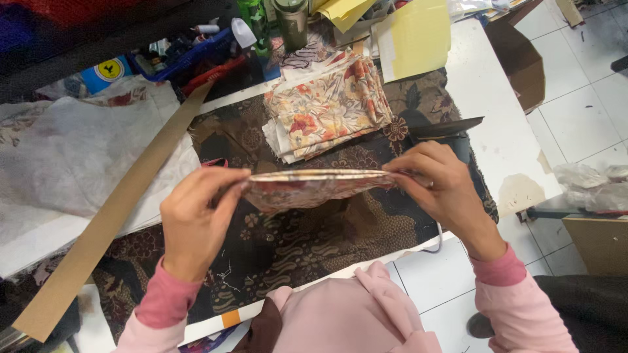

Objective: The person irons a piece of floral-patterned fabric using a cardboard template and a steam iron. The person folds the fabric, places it on the table, and repeats the ironing process on multiple pieces.

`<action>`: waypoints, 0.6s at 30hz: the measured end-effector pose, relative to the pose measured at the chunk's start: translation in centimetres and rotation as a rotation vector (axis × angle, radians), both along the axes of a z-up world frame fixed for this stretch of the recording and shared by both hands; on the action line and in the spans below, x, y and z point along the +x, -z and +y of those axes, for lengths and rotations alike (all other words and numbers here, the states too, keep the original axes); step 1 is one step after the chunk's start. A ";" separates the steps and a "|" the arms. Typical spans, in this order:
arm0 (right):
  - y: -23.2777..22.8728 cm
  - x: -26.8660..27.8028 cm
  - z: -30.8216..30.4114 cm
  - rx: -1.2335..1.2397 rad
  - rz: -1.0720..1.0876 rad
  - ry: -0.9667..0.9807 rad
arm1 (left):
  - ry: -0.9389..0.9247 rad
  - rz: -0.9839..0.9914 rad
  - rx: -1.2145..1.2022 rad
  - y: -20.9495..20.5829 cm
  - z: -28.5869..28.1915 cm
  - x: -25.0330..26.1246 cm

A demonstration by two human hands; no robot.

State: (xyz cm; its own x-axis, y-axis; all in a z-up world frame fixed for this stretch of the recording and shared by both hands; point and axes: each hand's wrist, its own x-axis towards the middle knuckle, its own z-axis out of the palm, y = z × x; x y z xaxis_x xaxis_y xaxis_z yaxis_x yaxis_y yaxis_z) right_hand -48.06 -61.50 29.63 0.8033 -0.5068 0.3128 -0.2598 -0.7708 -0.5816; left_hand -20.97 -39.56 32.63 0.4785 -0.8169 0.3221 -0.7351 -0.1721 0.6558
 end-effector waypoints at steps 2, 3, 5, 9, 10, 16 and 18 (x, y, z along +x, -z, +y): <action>0.1 1.5 -0.9 0.021 0.000 -0.002 | -0.013 0.108 0.021 0.1 -1.6 1.2; 0.3 2.0 -1.4 0.120 -0.016 0.013 | -0.008 0.166 0.015 0.3 -2.2 1.5; 0.3 2.2 -1.5 0.143 -0.033 0.037 | 0.001 0.237 -0.022 0.5 -2.1 1.2; -1.5 1.4 -1.8 -0.002 -0.069 0.013 | 0.033 0.170 -0.110 -1.0 -0.6 0.0; -2.0 0.9 -1.6 0.007 -0.079 -0.003 | 0.030 0.150 -0.093 -1.6 0.3 -0.6; -2.1 -1.8 1.0 0.034 0.012 -0.141 | 0.033 0.124 0.035 -1.7 5.6 -4.5; -0.7 -2.6 2.2 0.039 0.057 -0.161 | 0.009 0.297 0.134 -0.1 6.9 -5.9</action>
